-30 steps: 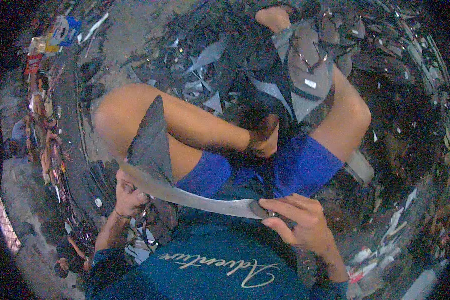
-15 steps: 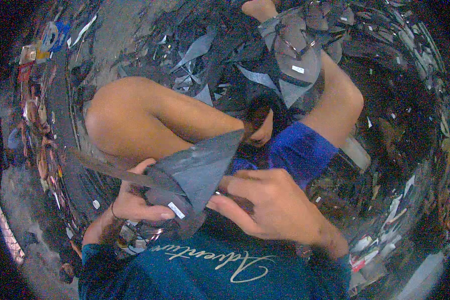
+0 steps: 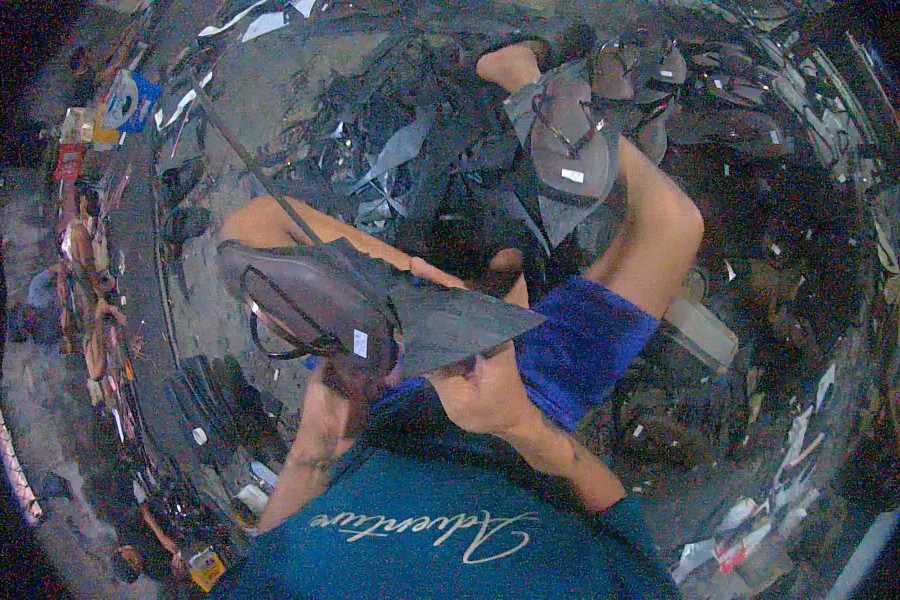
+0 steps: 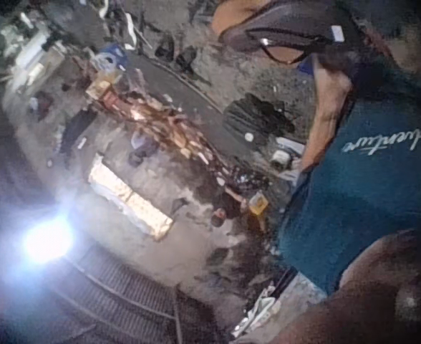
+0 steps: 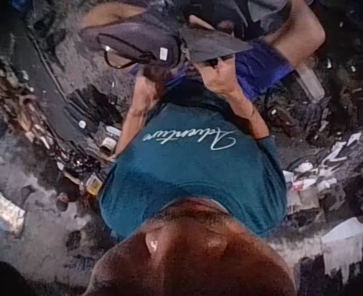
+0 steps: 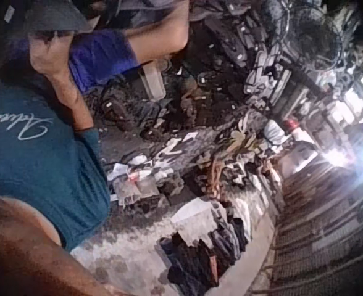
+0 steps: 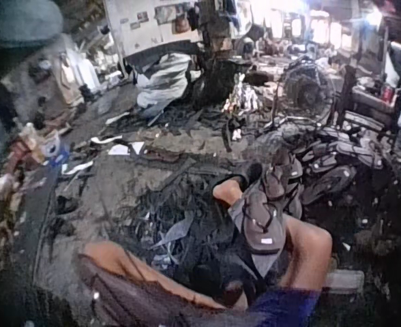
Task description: The person sits on the floor and uses a knife to trim excess material from the edges of brown flip-flops. They handle the sandals one at a time, scraping and cutting the soles, then place the finished items into a pile.
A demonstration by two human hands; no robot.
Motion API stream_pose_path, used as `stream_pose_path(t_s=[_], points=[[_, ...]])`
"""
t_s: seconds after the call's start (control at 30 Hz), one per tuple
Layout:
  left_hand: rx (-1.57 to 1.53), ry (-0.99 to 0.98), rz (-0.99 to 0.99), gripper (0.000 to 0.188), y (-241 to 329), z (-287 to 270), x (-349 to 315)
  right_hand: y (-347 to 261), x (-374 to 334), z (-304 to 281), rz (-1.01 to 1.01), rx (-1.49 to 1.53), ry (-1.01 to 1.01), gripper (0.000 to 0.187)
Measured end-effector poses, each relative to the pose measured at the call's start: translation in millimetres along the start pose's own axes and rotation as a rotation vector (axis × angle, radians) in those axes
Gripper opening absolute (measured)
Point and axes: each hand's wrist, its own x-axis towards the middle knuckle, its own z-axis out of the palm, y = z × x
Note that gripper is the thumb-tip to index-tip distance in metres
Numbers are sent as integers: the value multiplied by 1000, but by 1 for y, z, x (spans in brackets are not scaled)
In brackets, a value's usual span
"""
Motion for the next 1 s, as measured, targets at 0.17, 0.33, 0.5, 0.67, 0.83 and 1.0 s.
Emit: stream_pose_path(t_s=[0.17,0.33,0.5,0.67,0.83,1.0], points=[[-185,65,405,31,21,78,61,-15,-11,-24,12,-374,60,49],[-423,141,337,35,28,73,80,-7,-70,-45,-32,-708,210,31],[-360,155,275,35,23,69,68,-5,-101,-61,32,-835,138,28],[-341,171,266,37,11,46,61,-11,-79,-41,24,-855,120,28],[-236,174,283,35,5,42,59,-15,-50,-27,38,-792,108,26],[-128,192,239,38,-9,30,46,-16,-20,-14,88,-779,36,22]])
